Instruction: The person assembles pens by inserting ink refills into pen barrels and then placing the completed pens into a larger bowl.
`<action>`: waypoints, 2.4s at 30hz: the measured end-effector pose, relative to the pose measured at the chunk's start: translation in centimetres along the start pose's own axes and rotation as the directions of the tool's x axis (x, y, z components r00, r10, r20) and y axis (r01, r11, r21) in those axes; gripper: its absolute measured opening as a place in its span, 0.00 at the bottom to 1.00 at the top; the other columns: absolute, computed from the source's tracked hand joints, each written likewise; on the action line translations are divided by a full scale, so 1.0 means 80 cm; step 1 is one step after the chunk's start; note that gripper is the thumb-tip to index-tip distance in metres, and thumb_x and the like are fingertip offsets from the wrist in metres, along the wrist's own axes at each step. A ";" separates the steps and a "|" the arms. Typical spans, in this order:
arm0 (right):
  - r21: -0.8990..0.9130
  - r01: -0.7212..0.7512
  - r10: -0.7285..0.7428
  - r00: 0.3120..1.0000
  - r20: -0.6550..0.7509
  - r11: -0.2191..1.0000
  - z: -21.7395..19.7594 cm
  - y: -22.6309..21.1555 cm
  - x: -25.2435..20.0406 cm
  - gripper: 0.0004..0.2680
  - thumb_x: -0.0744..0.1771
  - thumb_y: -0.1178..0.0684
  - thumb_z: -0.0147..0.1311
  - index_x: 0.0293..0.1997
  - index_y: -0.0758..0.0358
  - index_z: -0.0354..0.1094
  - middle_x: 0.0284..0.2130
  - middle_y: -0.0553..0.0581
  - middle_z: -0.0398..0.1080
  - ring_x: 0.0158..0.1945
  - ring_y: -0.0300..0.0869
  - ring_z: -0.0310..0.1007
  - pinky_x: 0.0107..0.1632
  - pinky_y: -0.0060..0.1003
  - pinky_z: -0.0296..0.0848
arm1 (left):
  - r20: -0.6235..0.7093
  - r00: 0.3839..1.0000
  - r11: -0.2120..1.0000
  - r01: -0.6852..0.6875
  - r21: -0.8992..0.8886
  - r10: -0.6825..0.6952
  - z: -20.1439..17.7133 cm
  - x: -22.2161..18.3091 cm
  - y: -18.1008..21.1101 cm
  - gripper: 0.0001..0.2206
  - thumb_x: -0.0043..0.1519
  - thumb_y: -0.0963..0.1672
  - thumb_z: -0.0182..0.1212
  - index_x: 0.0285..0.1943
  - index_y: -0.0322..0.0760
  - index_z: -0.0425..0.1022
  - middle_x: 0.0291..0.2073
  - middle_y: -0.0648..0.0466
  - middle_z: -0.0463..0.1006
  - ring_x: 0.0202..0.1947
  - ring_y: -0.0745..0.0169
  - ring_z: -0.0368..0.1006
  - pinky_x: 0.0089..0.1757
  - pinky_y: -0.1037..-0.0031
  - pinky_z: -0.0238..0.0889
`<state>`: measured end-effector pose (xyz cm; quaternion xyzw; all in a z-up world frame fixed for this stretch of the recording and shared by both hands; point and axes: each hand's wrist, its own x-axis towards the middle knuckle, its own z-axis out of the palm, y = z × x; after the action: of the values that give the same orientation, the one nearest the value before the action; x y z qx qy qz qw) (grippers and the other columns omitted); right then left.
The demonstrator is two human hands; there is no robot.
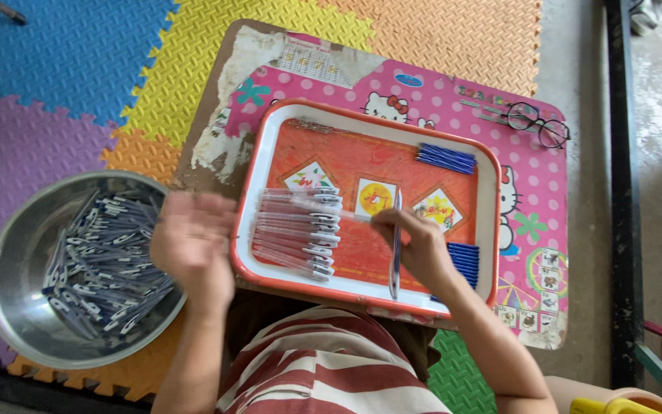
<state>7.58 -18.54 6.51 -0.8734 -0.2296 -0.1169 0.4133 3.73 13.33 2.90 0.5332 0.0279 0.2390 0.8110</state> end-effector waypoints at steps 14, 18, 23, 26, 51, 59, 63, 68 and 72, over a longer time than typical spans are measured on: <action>-0.166 0.201 -0.182 0.976 0.123 0.965 0.099 0.021 -0.024 0.04 0.68 0.55 0.59 0.43 0.47 0.75 0.30 0.55 0.76 0.31 0.53 0.80 0.36 0.43 0.80 | -0.575 0.818 0.140 0.569 0.810 0.004 -0.439 -0.007 -0.211 0.27 0.74 0.46 0.63 0.79 0.37 0.58 0.67 0.31 0.60 0.63 0.25 0.67 0.54 0.38 0.66; -0.173 0.209 -0.185 0.972 0.144 0.963 0.111 0.030 -0.041 0.03 0.68 0.56 0.59 0.43 0.51 0.75 0.30 0.57 0.75 0.31 0.55 0.80 0.35 0.44 0.80 | -0.603 0.741 -0.079 0.610 0.788 -0.296 -0.442 -0.032 -0.231 0.39 0.66 0.52 0.65 0.84 0.37 0.53 0.73 0.24 0.53 0.66 0.15 0.65 0.56 0.31 0.64; -0.327 0.303 -0.293 0.953 0.080 0.895 0.108 0.005 -0.042 0.01 0.68 0.56 0.61 0.40 0.52 0.74 0.34 0.56 0.78 0.34 0.51 0.80 0.35 0.40 0.78 | -0.473 0.798 -0.230 0.414 0.881 -0.373 -0.437 -0.031 -0.241 0.30 0.66 0.54 0.59 0.73 0.35 0.74 0.59 0.27 0.74 0.59 0.21 0.74 0.56 0.41 0.69; -0.239 0.245 -0.250 0.968 0.010 0.939 0.097 -0.014 -0.045 0.03 0.66 0.56 0.64 0.42 0.52 0.76 0.38 0.55 0.79 0.37 0.51 0.81 0.38 0.40 0.79 | -0.456 0.809 -0.306 0.357 0.882 -0.371 -0.435 -0.033 -0.241 0.23 0.63 0.46 0.63 0.67 0.34 0.75 0.53 0.31 0.78 0.53 0.26 0.79 0.51 0.43 0.75; -0.331 0.301 -0.292 0.953 0.079 0.894 0.152 -0.008 -0.018 0.02 0.69 0.54 0.57 0.44 0.49 0.73 0.29 0.53 0.70 0.39 0.50 0.76 0.45 0.41 0.73 | -0.365 0.813 -0.355 0.211 0.911 -0.454 -0.433 -0.046 -0.218 0.11 0.69 0.39 0.53 0.59 0.36 0.73 0.66 0.25 0.69 0.64 0.25 0.73 0.56 0.40 0.72; -0.104 -0.002 -0.008 0.995 -0.098 0.995 0.079 -0.007 -0.076 0.06 0.67 0.58 0.63 0.48 0.58 0.76 0.44 0.53 0.81 0.47 0.45 0.82 0.52 0.40 0.74 | -0.327 0.726 -0.454 0.023 0.891 -0.605 -0.450 -0.029 -0.211 0.17 0.66 0.35 0.47 0.62 0.37 0.69 0.62 0.39 0.72 0.65 0.37 0.68 0.55 0.50 0.74; -0.022 -0.033 0.027 0.977 -0.212 0.999 0.065 -0.005 -0.107 0.05 0.68 0.61 0.61 0.47 0.61 0.75 0.42 0.53 0.81 0.42 0.42 0.80 0.49 0.37 0.75 | -0.287 0.714 -0.432 -0.025 0.901 -0.639 -0.449 -0.024 -0.204 0.17 0.65 0.37 0.47 0.63 0.38 0.66 0.60 0.40 0.72 0.63 0.34 0.70 0.51 0.44 0.76; 0.147 -0.227 0.258 0.935 -0.243 0.963 0.067 -0.001 -0.122 0.02 0.68 0.60 0.60 0.42 0.59 0.76 0.37 0.51 0.82 0.41 0.37 0.81 0.47 0.33 0.77 | -0.297 0.647 -0.478 -0.120 0.870 -0.703 -0.441 -0.020 -0.201 0.18 0.67 0.38 0.45 0.64 0.46 0.71 0.61 0.46 0.78 0.65 0.46 0.75 0.61 0.55 0.72; 0.122 -0.256 0.279 0.929 -0.242 0.959 0.062 0.001 -0.122 0.03 0.67 0.58 0.60 0.42 0.56 0.79 0.36 0.48 0.83 0.38 0.36 0.82 0.45 0.32 0.76 | -0.364 0.579 -0.505 -0.098 0.857 -0.730 -0.429 -0.011 -0.196 0.20 0.67 0.37 0.43 0.65 0.48 0.71 0.65 0.47 0.76 0.66 0.45 0.76 0.58 0.52 0.75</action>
<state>-0.75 -17.73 -0.51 -0.8549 -0.0579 -0.1615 0.4897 -1.74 37.23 -25.82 0.9119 0.1840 -0.3663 0.0214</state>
